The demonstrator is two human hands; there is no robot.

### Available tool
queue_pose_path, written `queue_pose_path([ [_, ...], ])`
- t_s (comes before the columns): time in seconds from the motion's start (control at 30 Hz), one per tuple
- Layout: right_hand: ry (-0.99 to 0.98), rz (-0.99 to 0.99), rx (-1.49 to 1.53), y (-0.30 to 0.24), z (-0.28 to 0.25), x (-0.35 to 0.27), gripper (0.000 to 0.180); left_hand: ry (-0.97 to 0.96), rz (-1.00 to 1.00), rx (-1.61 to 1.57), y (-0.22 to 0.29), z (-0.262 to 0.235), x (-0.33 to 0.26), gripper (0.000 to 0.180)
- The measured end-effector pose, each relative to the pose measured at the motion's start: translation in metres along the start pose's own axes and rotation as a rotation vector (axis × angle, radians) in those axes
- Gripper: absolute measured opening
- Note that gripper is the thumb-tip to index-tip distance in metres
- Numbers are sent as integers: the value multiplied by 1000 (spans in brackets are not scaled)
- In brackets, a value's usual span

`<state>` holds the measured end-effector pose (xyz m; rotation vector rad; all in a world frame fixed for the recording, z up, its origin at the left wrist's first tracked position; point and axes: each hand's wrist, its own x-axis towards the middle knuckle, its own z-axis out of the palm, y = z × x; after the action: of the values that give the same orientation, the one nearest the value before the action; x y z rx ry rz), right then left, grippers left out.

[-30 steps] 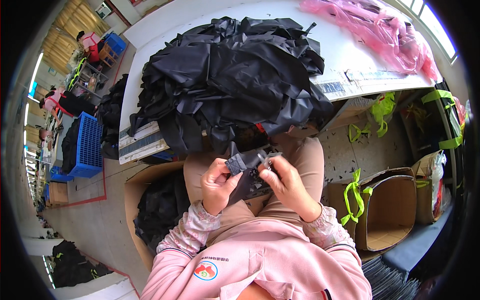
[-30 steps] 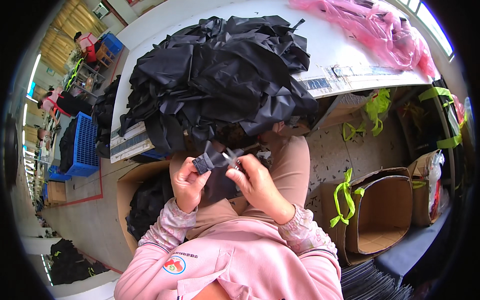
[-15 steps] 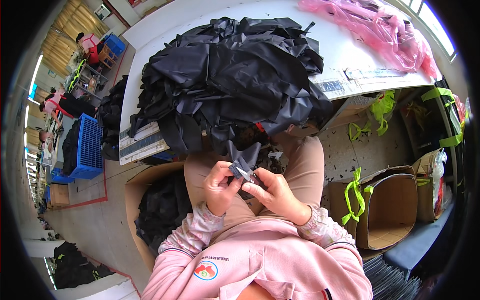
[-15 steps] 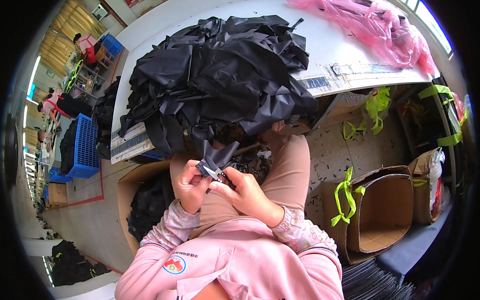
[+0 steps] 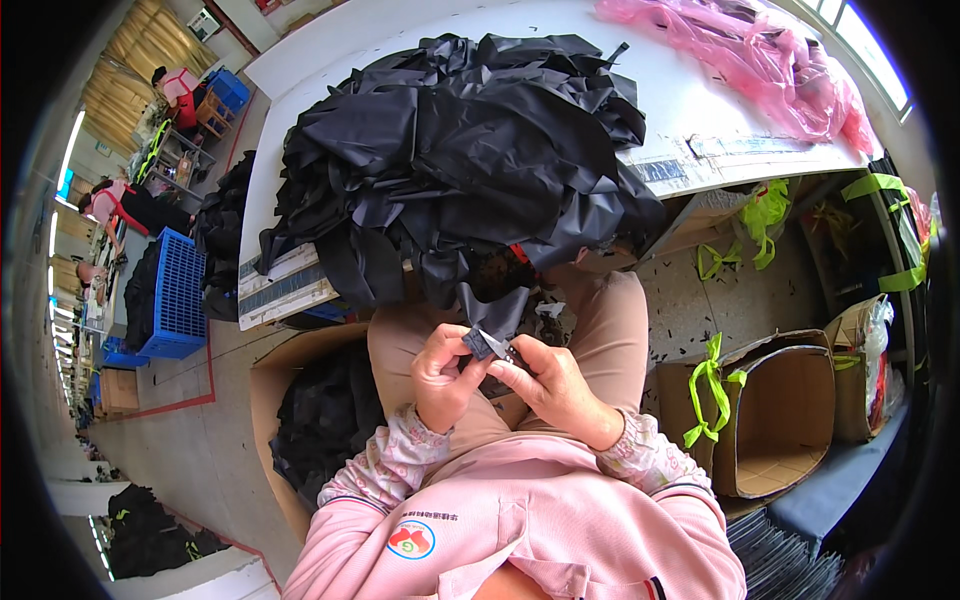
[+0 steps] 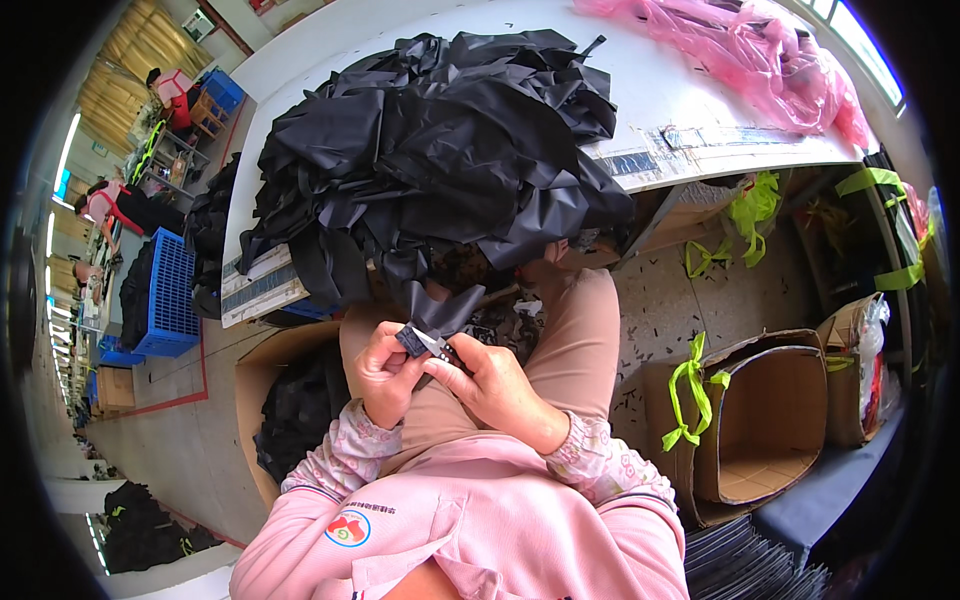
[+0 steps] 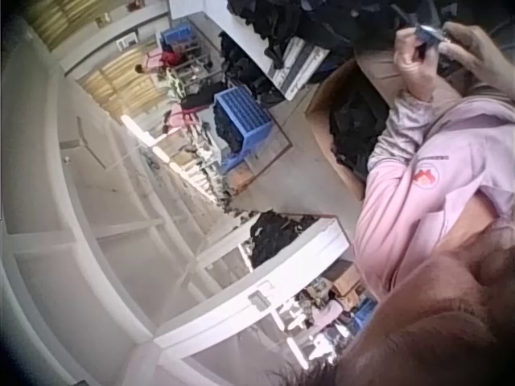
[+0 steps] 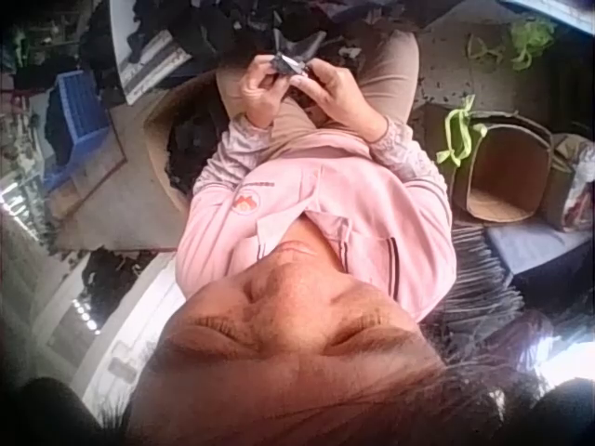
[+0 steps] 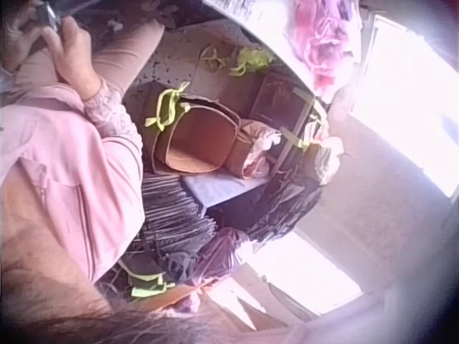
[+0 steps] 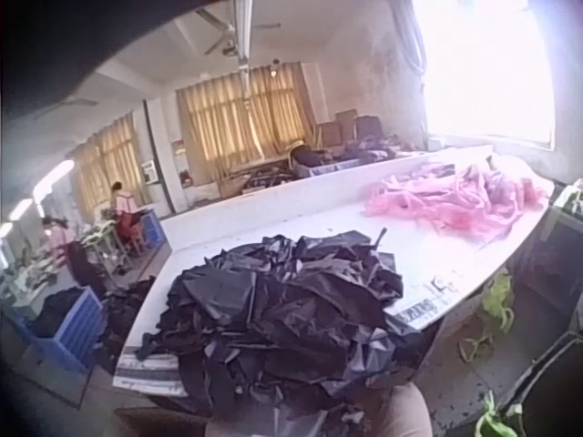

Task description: Trimming excess material and threads from black fabric components using small clippers.

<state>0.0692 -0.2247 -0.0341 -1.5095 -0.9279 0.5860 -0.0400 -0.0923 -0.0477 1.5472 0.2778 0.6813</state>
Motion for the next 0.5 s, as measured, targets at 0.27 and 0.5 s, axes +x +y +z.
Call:
queue_pose_path([
  [0.27,-28,44,-40,5,-1,-4,26,-1,-13,-7,0,1,-2,12],
  [0.5,-46,60,-35,-3,-4,-3,27,-57,16,53,-6,-4,-3,17],
])
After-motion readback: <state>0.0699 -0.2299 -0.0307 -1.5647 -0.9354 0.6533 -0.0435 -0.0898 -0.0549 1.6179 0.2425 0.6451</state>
